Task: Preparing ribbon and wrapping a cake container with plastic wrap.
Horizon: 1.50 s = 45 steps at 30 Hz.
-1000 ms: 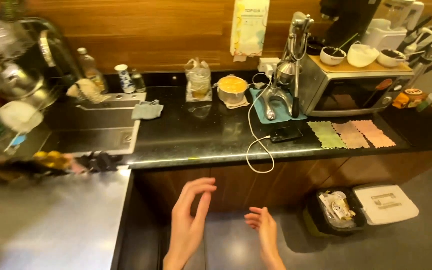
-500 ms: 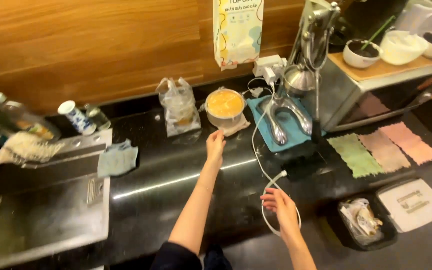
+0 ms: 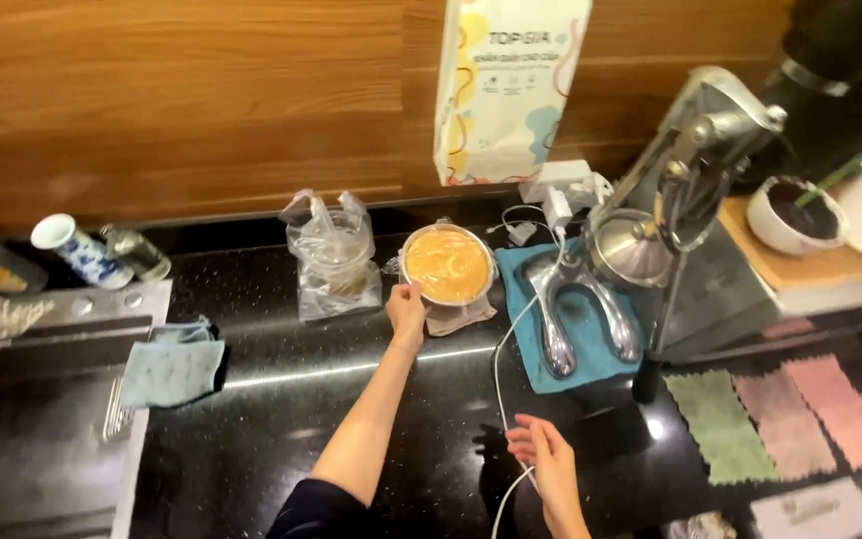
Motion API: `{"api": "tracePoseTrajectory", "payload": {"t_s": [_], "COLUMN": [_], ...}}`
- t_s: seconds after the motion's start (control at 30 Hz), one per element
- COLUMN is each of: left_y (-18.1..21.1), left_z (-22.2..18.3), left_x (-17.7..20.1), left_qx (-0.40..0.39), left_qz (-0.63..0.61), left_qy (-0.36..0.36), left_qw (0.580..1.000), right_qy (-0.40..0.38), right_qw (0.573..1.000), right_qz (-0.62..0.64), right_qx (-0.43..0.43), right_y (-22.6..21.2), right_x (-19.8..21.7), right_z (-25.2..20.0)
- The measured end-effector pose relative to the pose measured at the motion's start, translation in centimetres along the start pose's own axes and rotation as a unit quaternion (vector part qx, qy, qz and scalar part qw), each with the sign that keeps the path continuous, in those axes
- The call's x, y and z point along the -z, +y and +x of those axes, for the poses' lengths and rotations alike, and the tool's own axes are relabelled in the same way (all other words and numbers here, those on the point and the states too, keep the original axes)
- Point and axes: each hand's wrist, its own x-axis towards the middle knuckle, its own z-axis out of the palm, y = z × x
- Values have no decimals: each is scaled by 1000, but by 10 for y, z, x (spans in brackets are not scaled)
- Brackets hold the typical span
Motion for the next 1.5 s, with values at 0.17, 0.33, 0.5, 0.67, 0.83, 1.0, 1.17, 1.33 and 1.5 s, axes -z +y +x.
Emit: {"api": "tracePoseTrajectory", "payload": {"t_s": [0.17,0.33,0.5,0.67,0.83,1.0,1.17,1.33,1.5], "left_y": [24,49,29,-1,-1,-38,-67,-56,-54], "left_z": [-86,-148,-152,-126,-218,-235,-226,-242,-252], "left_x": [114,276,363,394,388,396,412,401,392], "left_qx": [-29,25,27,-9,49,58,-16,54,5], "left_qz": [30,128,214,179,212,58,-74,-39,-112], "left_qy": [-117,-185,-156,-109,11,-26,21,-20,-36], "left_qw": [992,974,964,978,976,996,997,998,993], "right_qy": [12,-183,-315,-230,-193,-186,-223,-254,-271], "right_qw": [975,970,943,929,966,927,926,929,935], "right_qz": [-65,-113,-104,-285,-15,116,169,146,150], "right_qx": [210,116,-8,61,-173,-303,-254,-227,-171], "right_y": [-37,-52,19,111,57,97,130,138,137], "right_x": [11,-53,-134,-166,-171,-163,-144,-141,-135], "right_z": [54,50,25,60,-43,-28,-23,-30,-36]}}
